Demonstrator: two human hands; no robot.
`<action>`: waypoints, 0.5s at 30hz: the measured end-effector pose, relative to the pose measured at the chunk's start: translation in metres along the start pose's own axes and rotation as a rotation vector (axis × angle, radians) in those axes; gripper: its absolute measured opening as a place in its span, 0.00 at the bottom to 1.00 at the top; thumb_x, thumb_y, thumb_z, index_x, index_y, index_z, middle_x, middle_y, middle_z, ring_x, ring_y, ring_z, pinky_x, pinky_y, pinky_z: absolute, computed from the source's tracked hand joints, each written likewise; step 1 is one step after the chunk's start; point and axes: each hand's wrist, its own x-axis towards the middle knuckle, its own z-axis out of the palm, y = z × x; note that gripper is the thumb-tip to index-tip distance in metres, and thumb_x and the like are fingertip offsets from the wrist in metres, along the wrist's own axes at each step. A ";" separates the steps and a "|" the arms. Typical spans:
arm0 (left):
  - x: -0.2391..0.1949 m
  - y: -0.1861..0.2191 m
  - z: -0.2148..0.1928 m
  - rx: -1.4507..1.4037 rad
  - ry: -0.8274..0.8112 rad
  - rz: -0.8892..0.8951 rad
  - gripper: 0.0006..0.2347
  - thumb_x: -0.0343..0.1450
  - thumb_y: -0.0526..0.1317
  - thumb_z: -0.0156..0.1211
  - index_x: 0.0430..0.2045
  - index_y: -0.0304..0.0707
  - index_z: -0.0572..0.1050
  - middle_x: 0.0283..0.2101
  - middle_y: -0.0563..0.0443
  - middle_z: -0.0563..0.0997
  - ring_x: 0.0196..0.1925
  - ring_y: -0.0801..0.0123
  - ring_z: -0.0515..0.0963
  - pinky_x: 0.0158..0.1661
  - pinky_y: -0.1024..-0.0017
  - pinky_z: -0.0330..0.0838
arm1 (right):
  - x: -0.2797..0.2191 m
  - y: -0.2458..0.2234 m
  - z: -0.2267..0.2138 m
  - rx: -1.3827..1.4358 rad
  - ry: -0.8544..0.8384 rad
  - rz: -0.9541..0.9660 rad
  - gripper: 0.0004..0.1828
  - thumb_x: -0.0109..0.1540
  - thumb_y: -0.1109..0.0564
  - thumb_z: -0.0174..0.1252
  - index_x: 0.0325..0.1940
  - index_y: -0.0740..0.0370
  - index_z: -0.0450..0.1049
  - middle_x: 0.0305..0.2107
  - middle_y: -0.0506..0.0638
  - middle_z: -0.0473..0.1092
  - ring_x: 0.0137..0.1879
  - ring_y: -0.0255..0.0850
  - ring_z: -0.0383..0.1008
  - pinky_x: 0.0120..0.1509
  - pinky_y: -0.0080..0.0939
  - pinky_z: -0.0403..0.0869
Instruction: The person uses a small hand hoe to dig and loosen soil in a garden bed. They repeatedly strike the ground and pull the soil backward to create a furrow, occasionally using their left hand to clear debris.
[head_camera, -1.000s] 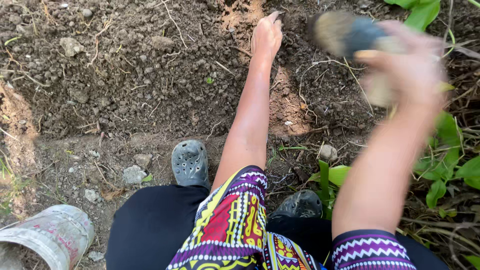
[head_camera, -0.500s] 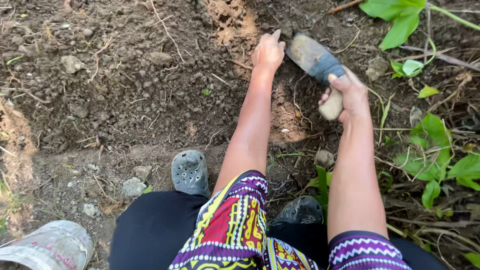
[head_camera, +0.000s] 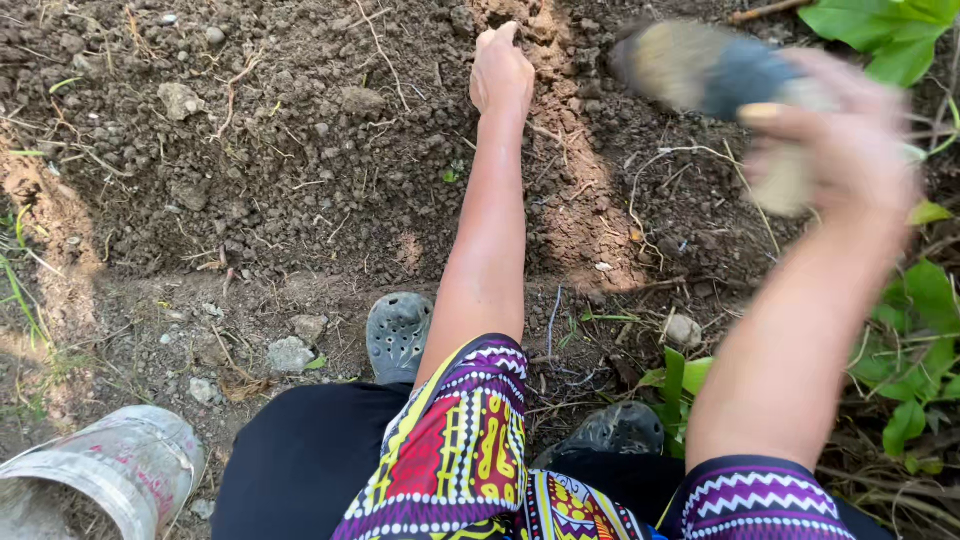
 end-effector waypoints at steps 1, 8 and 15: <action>0.002 0.002 0.000 -0.013 -0.059 -0.036 0.16 0.73 0.36 0.50 0.56 0.52 0.72 0.60 0.45 0.73 0.47 0.55 0.83 0.50 0.57 0.75 | 0.017 0.024 0.020 0.118 -0.025 0.051 0.34 0.59 0.70 0.62 0.71 0.57 0.74 0.39 0.53 0.76 0.28 0.37 0.74 0.27 0.39 0.78; -0.005 0.016 0.010 0.112 -0.106 0.075 0.23 0.68 0.39 0.60 0.60 0.54 0.67 0.55 0.39 0.74 0.54 0.44 0.77 0.52 0.51 0.73 | 0.096 0.168 0.040 0.740 -0.107 0.404 0.25 0.65 0.61 0.57 0.68 0.56 0.68 0.27 0.50 0.68 0.22 0.37 0.71 0.24 0.42 0.77; 0.015 0.001 0.006 0.027 -0.098 -0.022 0.20 0.73 0.36 0.52 0.60 0.61 0.73 0.61 0.48 0.75 0.51 0.57 0.83 0.51 0.59 0.78 | 0.061 0.108 0.059 0.320 -0.036 0.039 0.36 0.58 0.71 0.59 0.73 0.61 0.68 0.39 0.57 0.78 0.26 0.38 0.75 0.27 0.40 0.79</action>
